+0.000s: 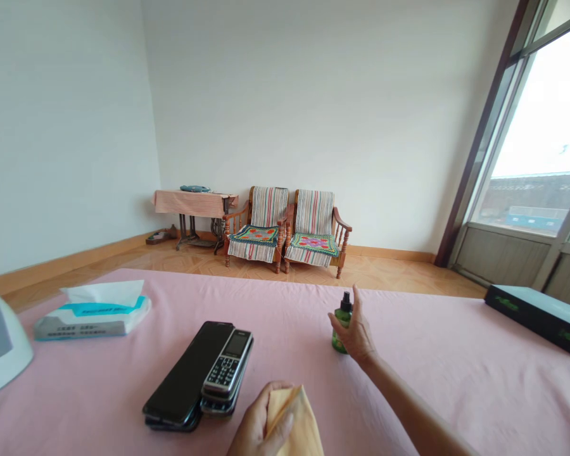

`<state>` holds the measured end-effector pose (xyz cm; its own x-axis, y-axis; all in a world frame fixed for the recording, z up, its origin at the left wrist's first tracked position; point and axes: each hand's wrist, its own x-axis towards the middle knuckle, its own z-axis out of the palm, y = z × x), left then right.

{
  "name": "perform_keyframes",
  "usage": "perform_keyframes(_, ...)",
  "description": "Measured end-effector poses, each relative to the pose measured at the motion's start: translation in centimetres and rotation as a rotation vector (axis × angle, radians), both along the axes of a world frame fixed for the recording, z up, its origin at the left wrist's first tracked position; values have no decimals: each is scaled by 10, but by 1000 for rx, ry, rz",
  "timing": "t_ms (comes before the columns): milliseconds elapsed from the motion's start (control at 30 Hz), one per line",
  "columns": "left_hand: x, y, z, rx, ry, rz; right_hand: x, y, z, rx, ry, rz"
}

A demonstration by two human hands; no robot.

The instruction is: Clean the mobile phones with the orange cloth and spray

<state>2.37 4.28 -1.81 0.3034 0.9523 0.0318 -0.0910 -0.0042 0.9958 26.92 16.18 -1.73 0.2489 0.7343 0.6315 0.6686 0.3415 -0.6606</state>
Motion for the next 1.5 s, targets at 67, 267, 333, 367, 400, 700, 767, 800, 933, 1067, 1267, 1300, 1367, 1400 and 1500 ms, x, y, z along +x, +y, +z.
perform_keyframes(67,2,-6,4,31,-7,36,-4,-27,2,-26,-33,28)
perform_keyframes(267,8,-16,1,136,61,-42,-16,-92,0,-38,-109,61)
perform_keyframes(333,8,-16,0,142,81,-42,-19,-102,-3,-37,-99,57)
perform_keyframes(367,8,-16,1,134,84,-34,-20,-105,-4,-33,-92,55)
perform_keyframes(400,8,-15,2,123,83,-31,-21,-107,-6,-23,-86,51)
perform_keyframes(700,16,-3,9,-132,-89,-36,-25,-104,-9,-8,55,83)
perform_keyframes(767,21,3,7,-228,-183,-14,-24,-107,-9,-8,61,90)
perform_keyframes(800,24,7,6,-256,-218,-6,-24,-109,-8,-7,60,92)
perform_keyframes(933,38,24,1,-268,-328,28,-25,-120,-5,-9,36,134)
perform_keyframes(1067,41,33,-5,-278,-455,51,-29,-127,-5,-41,24,177)
perform_keyframes(1267,38,30,-3,-298,-542,94,-32,-125,-6,-73,13,197)
perform_keyframes(1300,38,29,-2,-300,-549,101,-32,-125,-6,-72,9,192)
perform_keyframes(1367,39,28,-1,-300,-563,112,-32,-125,-6,-65,-9,180)
perform_keyframes(1400,39,27,0,-300,-570,117,-32,-126,-6,-60,-19,176)
perform_keyframes(1500,40,25,2,-301,-588,128,-32,-127,-7,-47,-37,169)
